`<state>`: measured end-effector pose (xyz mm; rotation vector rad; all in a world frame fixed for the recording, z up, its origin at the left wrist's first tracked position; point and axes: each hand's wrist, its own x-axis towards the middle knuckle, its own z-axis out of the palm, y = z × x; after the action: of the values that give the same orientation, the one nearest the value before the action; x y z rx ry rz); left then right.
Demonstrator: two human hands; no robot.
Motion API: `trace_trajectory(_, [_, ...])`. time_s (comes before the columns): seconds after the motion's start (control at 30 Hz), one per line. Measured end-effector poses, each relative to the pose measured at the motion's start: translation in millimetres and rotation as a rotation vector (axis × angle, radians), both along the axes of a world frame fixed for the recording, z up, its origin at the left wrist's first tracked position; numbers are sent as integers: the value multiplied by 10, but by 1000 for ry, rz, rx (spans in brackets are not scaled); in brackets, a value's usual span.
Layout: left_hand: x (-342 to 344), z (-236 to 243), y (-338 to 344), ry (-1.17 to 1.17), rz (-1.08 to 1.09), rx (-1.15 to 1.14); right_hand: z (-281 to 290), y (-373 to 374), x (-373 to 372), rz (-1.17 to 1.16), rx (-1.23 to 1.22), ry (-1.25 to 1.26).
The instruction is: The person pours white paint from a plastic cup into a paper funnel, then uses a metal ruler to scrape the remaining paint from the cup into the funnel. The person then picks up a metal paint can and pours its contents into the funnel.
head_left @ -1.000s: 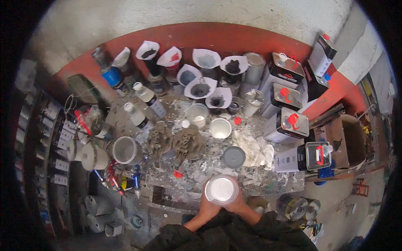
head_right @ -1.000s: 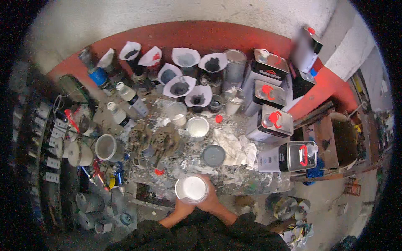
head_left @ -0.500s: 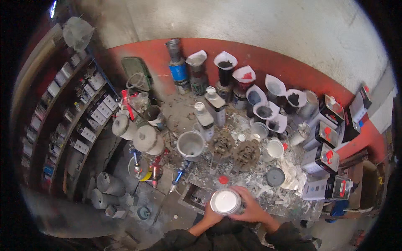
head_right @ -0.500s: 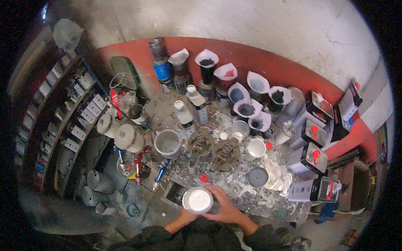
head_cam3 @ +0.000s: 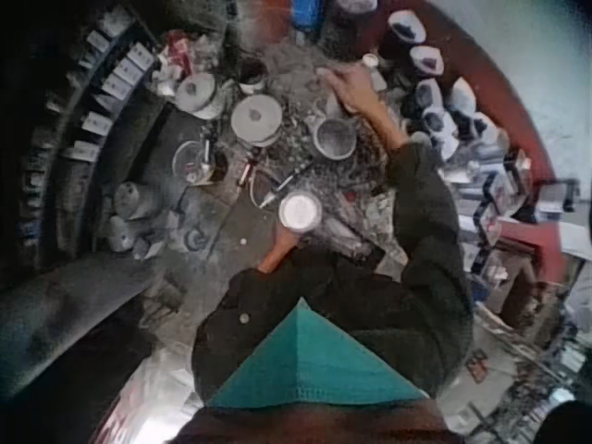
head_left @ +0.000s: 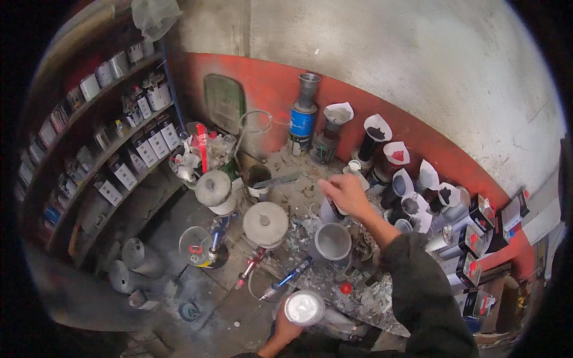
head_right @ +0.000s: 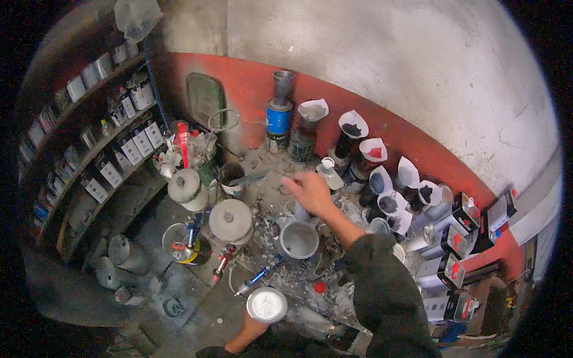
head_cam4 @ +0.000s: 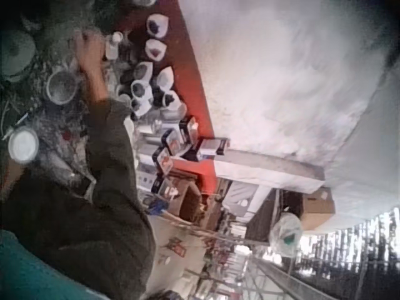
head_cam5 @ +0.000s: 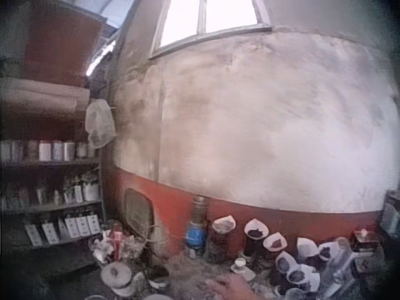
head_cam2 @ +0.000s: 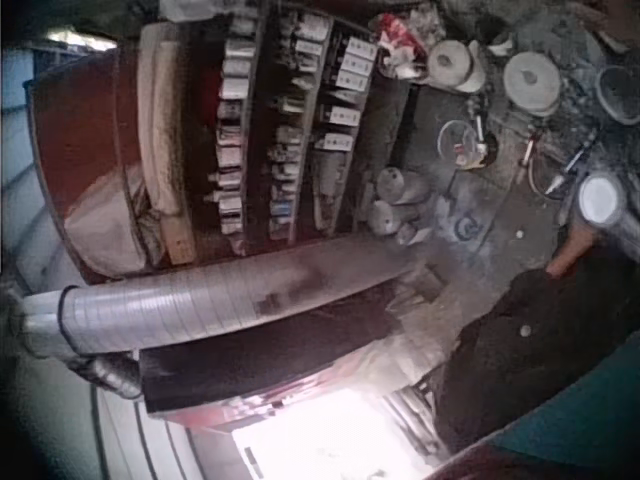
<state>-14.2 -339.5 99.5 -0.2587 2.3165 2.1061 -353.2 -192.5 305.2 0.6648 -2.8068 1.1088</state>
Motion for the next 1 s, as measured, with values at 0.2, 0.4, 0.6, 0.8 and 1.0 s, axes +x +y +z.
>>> trace_trajectory(0.2, [-171,80,-323,33,52,81,-256,-597,-815,-148,49,-357])
trace_trajectory(0.4, [-233,150,-458,-21,36,100,-367,-627,-1014,-226,49,-169])
trace_trajectory(0.6, [-263,-78,-465,18,-58,-1,12,-282,-892,-333,-210,-195])
trace_trajectory(0.8, [-362,-138,-271,139,-157,43,496,596,-161,-317,-481,-238])
trace_trajectory(1.0, [-468,156,49,107,-336,64,540,2074,1308,-490,-948,-287])
